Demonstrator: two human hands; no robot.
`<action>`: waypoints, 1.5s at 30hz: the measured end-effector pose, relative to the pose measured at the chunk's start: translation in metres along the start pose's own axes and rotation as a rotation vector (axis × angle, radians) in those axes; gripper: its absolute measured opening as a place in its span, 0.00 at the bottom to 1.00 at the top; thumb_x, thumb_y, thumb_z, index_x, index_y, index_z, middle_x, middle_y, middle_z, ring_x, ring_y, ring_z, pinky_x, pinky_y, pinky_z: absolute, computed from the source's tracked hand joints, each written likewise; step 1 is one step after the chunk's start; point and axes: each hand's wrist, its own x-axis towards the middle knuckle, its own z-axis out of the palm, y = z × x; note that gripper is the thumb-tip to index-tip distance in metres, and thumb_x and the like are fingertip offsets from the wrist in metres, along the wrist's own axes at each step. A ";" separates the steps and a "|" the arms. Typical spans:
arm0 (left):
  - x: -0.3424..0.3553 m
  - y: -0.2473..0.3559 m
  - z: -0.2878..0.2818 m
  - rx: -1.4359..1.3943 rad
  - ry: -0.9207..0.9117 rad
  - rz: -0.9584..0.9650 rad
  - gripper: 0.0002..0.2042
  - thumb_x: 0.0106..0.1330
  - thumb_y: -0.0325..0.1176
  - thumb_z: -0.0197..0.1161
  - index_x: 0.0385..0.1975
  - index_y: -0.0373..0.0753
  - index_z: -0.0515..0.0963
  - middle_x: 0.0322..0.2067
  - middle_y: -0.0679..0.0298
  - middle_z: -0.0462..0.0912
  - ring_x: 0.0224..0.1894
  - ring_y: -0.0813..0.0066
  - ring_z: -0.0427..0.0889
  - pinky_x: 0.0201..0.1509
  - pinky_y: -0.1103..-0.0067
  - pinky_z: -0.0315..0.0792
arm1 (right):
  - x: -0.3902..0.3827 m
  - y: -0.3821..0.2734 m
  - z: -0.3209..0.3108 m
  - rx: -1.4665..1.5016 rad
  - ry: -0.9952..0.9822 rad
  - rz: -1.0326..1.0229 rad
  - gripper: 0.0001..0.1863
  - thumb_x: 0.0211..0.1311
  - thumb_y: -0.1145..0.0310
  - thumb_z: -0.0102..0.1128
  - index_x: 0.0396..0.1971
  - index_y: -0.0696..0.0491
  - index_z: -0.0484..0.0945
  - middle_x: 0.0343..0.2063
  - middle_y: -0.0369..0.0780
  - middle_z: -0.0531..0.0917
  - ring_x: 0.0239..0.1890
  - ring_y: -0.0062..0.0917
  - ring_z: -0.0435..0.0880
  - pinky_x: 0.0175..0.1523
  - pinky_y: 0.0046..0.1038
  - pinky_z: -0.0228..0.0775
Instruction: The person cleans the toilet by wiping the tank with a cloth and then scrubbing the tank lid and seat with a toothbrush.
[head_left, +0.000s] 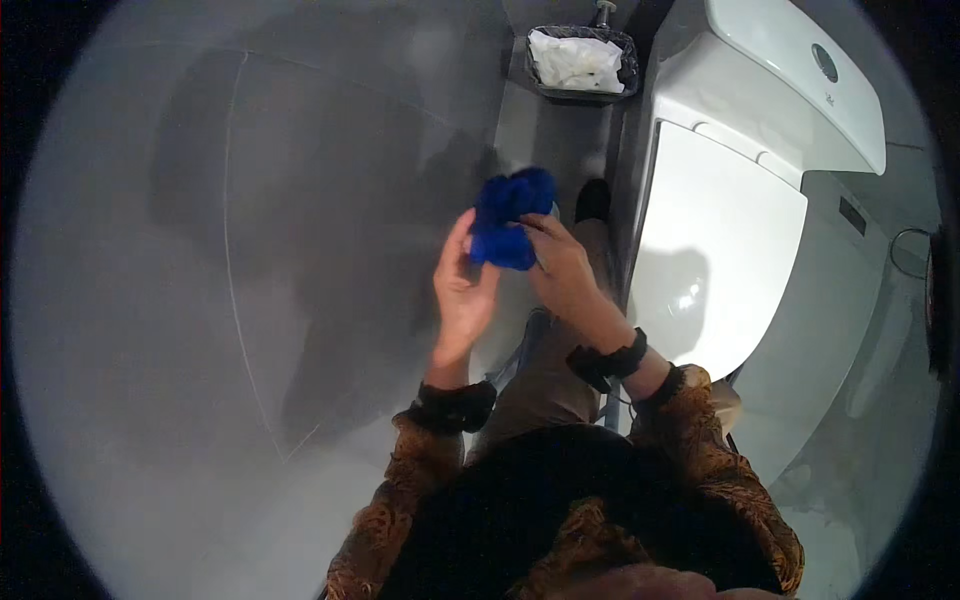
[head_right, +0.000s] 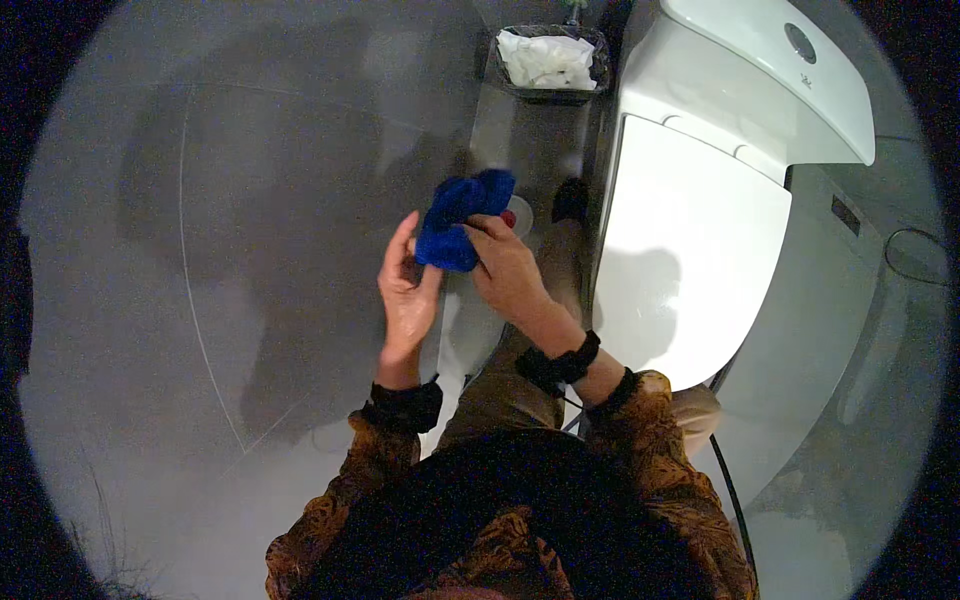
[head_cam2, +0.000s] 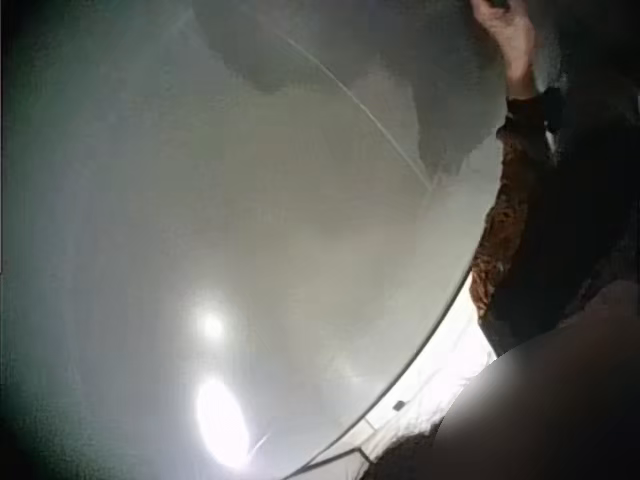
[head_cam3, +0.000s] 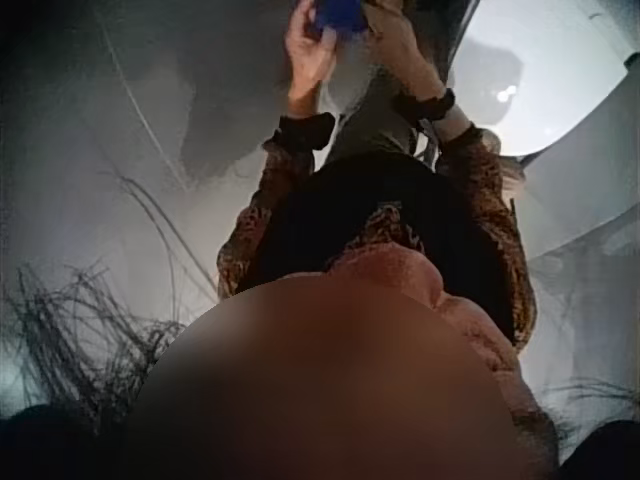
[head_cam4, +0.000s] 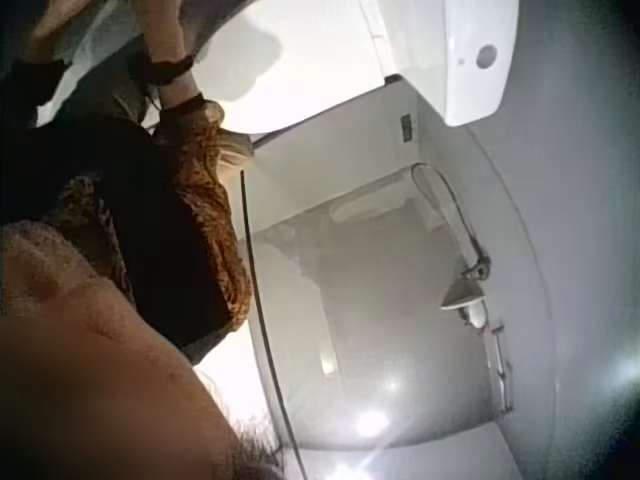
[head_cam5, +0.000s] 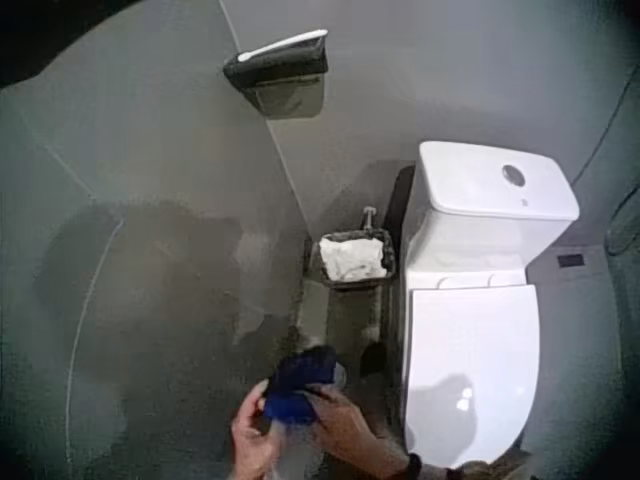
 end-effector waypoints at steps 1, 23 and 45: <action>0.003 -0.017 0.009 0.039 0.030 -0.002 0.26 0.59 0.21 0.57 0.59 0.38 0.65 0.41 0.61 0.78 0.43 0.75 0.76 0.51 0.80 0.68 | -0.003 0.009 0.010 -0.077 0.086 0.084 0.23 0.49 0.73 0.57 0.50 0.50 0.72 0.50 0.48 0.73 0.51 0.43 0.74 0.53 0.36 0.68; -0.036 -0.192 0.061 0.616 -0.458 -0.299 0.38 0.56 0.27 0.58 0.67 0.45 0.48 0.57 0.45 0.64 0.57 0.46 0.66 0.57 0.65 0.65 | -0.070 0.125 0.062 -0.519 -0.434 0.467 0.10 0.55 0.68 0.52 0.35 0.56 0.76 0.39 0.47 0.77 0.45 0.41 0.76 0.45 0.42 0.73; 0.186 0.096 0.064 0.768 0.062 0.598 0.32 0.61 0.36 0.57 0.63 0.34 0.54 0.57 0.41 0.62 0.57 0.45 0.65 0.58 0.63 0.65 | -0.168 -0.022 -0.123 0.125 0.322 0.415 0.11 0.63 0.75 0.48 0.43 0.60 0.75 0.35 0.45 0.79 0.34 0.27 0.82 0.37 0.23 0.74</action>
